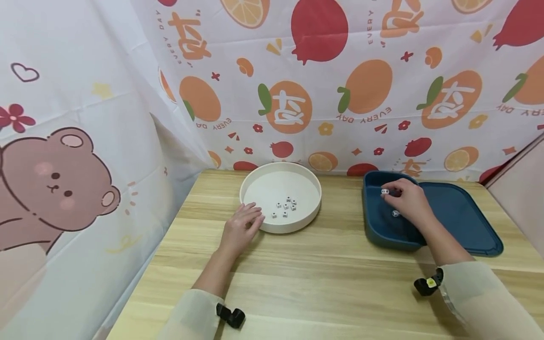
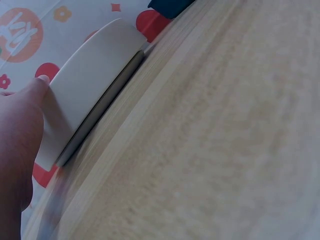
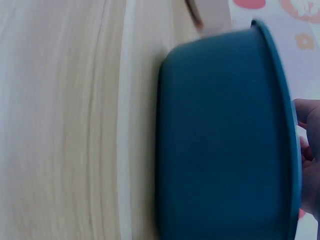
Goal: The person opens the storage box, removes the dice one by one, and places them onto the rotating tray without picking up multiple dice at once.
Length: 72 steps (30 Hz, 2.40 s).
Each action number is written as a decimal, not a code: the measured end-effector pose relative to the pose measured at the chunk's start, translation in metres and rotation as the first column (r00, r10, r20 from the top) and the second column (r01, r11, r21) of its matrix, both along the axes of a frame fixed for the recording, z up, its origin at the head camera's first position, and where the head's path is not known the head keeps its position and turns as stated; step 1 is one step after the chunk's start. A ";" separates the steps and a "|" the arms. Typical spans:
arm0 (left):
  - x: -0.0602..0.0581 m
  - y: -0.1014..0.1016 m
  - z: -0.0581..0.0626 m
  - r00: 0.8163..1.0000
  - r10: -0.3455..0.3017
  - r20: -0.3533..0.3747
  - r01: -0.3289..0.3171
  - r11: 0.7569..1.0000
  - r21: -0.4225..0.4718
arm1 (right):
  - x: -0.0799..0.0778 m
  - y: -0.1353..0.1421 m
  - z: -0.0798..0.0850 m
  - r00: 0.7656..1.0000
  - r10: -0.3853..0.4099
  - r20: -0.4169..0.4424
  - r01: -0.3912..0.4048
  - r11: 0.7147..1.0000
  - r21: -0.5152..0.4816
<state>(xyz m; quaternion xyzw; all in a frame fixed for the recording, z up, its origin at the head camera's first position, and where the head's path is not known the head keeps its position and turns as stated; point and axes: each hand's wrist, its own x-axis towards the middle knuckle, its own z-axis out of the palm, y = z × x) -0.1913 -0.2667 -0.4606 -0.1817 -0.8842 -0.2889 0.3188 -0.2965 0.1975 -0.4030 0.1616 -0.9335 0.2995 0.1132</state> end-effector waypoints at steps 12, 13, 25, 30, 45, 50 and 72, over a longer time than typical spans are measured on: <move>-0.008 0.001 0.003 1.000 -0.001 -0.022 0.001 1.000 0.009 | 0.018 -0.069 0.019 0.993 0.117 -0.014 -0.118 0.988 -0.103; -0.009 0.001 0.003 1.000 -0.002 -0.026 0.002 1.000 0.009 | 0.019 -0.078 0.020 0.991 0.135 -0.018 -0.137 0.984 -0.111; -0.009 -0.001 0.000 1.000 -0.005 -0.016 0.005 1.000 -0.006 | 0.005 -0.177 0.000 0.937 0.334 0.104 -0.328 0.942 -0.073; -0.009 -0.001 0.001 1.000 -0.012 -0.023 0.012 1.000 0.005 | -0.009 -0.199 -0.007 0.928 0.338 0.158 -0.361 0.919 0.158; -0.010 0.003 -0.005 1.000 0.001 -0.013 -0.001 1.000 0.017 | -0.023 -0.227 -0.006 0.788 0.433 0.437 -0.560 0.799 0.218; -0.010 0.003 -0.003 1.000 -0.005 -0.018 0.005 1.000 0.019 | -0.022 -0.230 -0.007 0.809 0.399 0.432 -0.528 0.816 0.236; -0.001 0.000 -0.002 0.999 0.005 -0.034 -0.004 1.000 0.009 | 0.009 -0.164 0.014 0.939 0.304 0.159 -0.254 0.928 -0.273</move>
